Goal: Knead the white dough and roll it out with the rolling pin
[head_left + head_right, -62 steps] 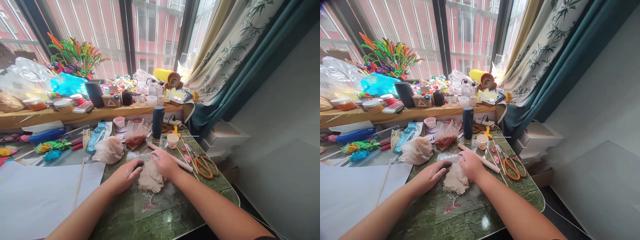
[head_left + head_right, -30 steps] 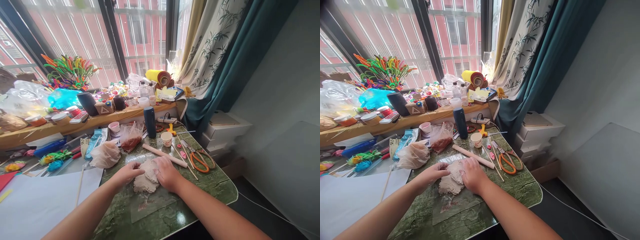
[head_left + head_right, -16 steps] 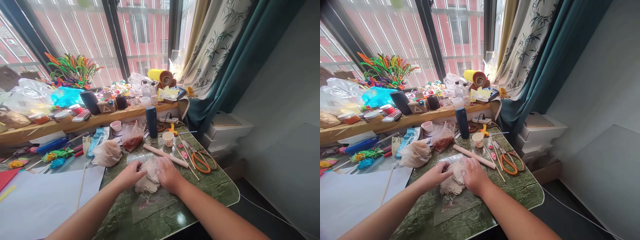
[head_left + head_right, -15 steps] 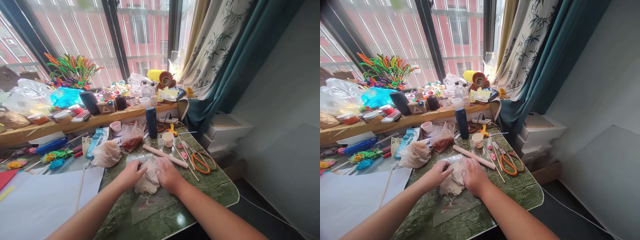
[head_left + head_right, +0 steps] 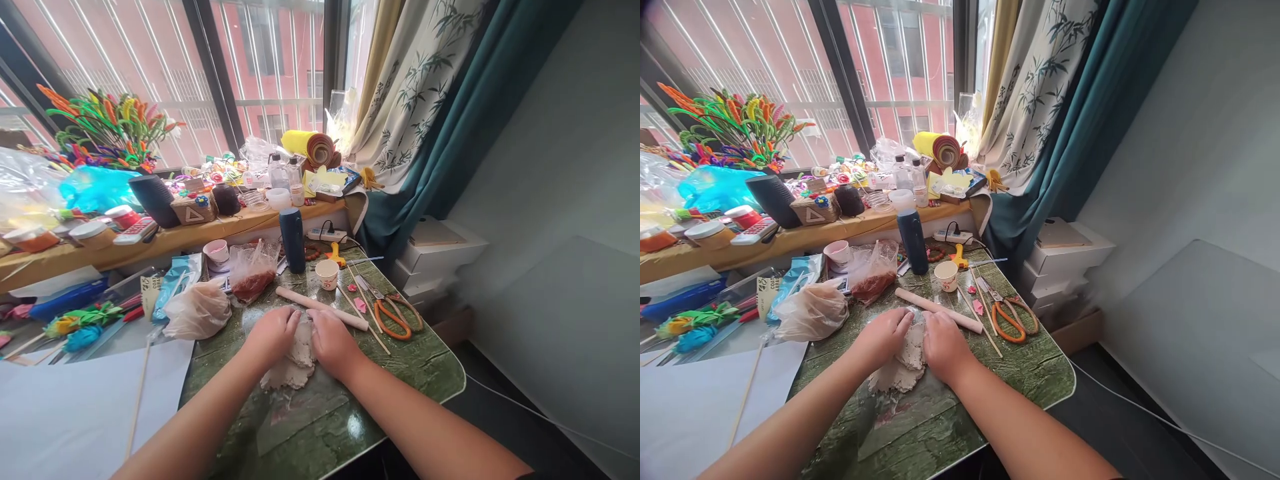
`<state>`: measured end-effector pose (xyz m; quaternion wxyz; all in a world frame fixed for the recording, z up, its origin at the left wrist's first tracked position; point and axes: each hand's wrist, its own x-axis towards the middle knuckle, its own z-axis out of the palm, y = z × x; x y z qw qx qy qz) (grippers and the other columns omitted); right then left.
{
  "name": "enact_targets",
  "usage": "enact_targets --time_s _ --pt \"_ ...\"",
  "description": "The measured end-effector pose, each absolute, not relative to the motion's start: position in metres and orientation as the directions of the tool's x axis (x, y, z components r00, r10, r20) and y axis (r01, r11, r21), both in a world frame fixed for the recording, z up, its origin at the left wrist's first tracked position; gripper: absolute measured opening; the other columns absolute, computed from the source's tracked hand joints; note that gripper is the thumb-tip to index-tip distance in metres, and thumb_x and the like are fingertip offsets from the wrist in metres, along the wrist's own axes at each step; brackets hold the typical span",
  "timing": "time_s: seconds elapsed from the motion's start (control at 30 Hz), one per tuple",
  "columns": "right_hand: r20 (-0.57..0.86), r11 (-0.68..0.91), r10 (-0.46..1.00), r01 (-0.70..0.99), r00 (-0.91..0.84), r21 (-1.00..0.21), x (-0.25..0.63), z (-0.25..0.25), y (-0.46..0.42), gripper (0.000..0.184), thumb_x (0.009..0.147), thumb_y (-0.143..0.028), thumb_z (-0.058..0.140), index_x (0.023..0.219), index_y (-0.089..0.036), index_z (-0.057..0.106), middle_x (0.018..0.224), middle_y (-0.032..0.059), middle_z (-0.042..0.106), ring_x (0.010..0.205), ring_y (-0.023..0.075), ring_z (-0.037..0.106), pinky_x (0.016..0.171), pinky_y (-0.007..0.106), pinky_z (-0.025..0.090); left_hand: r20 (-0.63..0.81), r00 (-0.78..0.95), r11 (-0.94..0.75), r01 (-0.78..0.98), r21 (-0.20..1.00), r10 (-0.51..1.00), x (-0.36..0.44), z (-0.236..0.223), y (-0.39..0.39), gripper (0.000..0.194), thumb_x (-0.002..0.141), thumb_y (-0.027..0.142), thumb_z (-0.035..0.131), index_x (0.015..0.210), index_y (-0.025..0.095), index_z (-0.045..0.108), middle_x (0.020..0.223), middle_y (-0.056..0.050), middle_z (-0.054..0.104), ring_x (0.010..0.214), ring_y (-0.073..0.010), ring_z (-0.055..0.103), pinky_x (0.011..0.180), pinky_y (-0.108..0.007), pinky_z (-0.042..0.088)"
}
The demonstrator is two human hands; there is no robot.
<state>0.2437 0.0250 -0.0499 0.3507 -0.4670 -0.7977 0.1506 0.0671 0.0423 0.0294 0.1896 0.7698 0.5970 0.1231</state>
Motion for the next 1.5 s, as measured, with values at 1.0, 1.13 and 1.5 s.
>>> enact_targets --time_s 1.0,1.13,1.5 --pt "0.366 0.539 0.834 0.47 -0.412 -0.699 0.237 -0.034 0.009 0.047 0.088 -0.024 0.058 0.134 -0.016 0.053 0.126 0.0136 0.066 0.121 0.0284 0.061 0.107 0.046 0.049 0.187 0.26 -0.319 0.718 0.618 0.947 0.035 -0.011 0.036 0.034 0.104 0.038 0.037 0.097 0.022 0.066 0.101 -0.008 0.07 0.101 -0.0263 0.063 0.096 -0.043 0.048" --pt "0.424 0.541 0.837 0.41 -0.344 -0.734 0.236 -0.032 0.003 0.048 0.084 -0.022 0.063 0.132 -0.02 0.054 0.123 0.0118 0.067 0.116 0.0276 0.063 0.105 0.046 0.051 0.185 0.258 -0.316 0.723 0.614 0.948 0.036 -0.009 0.035 0.037 0.104 0.039 0.036 0.093 0.021 0.066 0.098 -0.008 0.07 0.098 -0.0264 0.063 0.093 -0.042 0.048" --pt "0.402 0.562 0.808 0.358 -0.432 -0.746 0.233 -0.016 -0.007 0.034 0.085 -0.024 0.069 0.119 -0.022 0.063 0.122 0.0105 0.066 0.117 0.0273 0.06 0.105 0.046 0.05 0.18 0.242 -0.3 0.717 0.629 0.954 0.033 -0.008 0.033 0.035 0.102 0.039 0.038 0.09 0.021 0.066 0.097 -0.008 0.07 0.098 -0.0273 0.063 0.093 -0.043 0.048"
